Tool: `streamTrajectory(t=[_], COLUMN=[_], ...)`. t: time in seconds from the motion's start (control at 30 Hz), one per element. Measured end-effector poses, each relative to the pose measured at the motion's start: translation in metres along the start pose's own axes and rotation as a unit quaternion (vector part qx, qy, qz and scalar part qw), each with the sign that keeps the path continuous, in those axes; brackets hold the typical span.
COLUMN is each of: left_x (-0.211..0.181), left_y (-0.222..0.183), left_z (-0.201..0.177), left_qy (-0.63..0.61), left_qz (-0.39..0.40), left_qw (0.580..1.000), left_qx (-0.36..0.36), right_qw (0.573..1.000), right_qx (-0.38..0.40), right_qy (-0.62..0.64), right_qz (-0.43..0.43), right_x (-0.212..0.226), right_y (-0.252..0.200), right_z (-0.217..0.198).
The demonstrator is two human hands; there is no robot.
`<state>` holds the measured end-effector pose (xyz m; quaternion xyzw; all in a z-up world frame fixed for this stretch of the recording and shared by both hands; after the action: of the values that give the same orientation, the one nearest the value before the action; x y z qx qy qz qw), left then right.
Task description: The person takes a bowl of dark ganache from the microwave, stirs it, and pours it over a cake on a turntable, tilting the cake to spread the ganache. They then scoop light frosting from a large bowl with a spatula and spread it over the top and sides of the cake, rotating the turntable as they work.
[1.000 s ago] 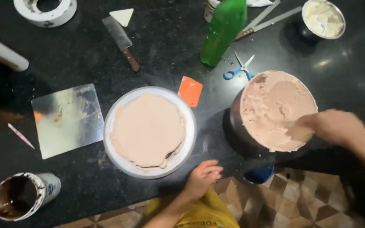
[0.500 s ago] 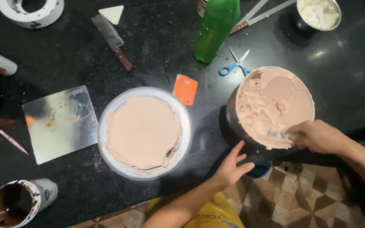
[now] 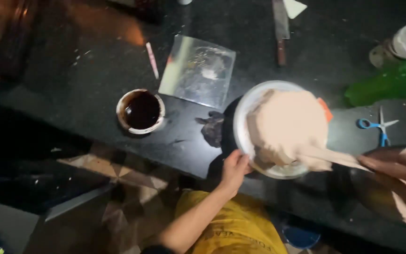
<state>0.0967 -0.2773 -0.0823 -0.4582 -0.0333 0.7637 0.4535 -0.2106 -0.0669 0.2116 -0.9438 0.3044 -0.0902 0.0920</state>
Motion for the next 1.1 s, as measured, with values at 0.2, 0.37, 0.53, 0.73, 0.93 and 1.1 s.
streamTrajectory(t=[0.2,0.37,0.53,0.73,0.93,1.1], left_x=[-0.019,-0.024,-0.022,-0.030,-0.036,-0.019], left_y=[-0.001,0.009,0.002,0.027,0.016,0.023], left_z=[0.014,0.012,0.018,0.015,0.012,0.011], left_qy=[0.026,0.072,0.102,0.116,0.128,0.147], left_qz=[-0.045,0.015,0.018,0.005,0.052,0.078], left_qw=[0.999,0.997,0.995,0.993,0.989,0.985], left_qx=[0.009,0.021,0.016,0.019,0.061,0.044], right_qw=[0.846,0.703,0.668,0.678,0.681,0.685], right_qx=[0.037,0.175,0.191,0.212,0.190,0.167], right_qy=[-0.456,-0.608,-0.619,-0.602,-0.563,-0.588], right_qz=[-0.273,-0.324,-0.367,-0.365,-0.427,-0.398], right_x=[0.325,0.335,0.335,0.350,0.345,0.344], right_y=[0.041,0.053,0.064,0.051,0.068,0.065], right_z=[-0.022,0.001,0.004,-0.003,0.004,0.004])
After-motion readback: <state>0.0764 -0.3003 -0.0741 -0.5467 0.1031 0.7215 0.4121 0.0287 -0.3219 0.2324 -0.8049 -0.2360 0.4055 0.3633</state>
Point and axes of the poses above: each hand's wrist, its own y-axis towards the middle knuckle, its own z-axis out of the palm, x = y × z, the point moved 4 cm from there along y, towards the middle knuckle, and after that the axes turned 7 degrees about -x, right-handed, at the moved point
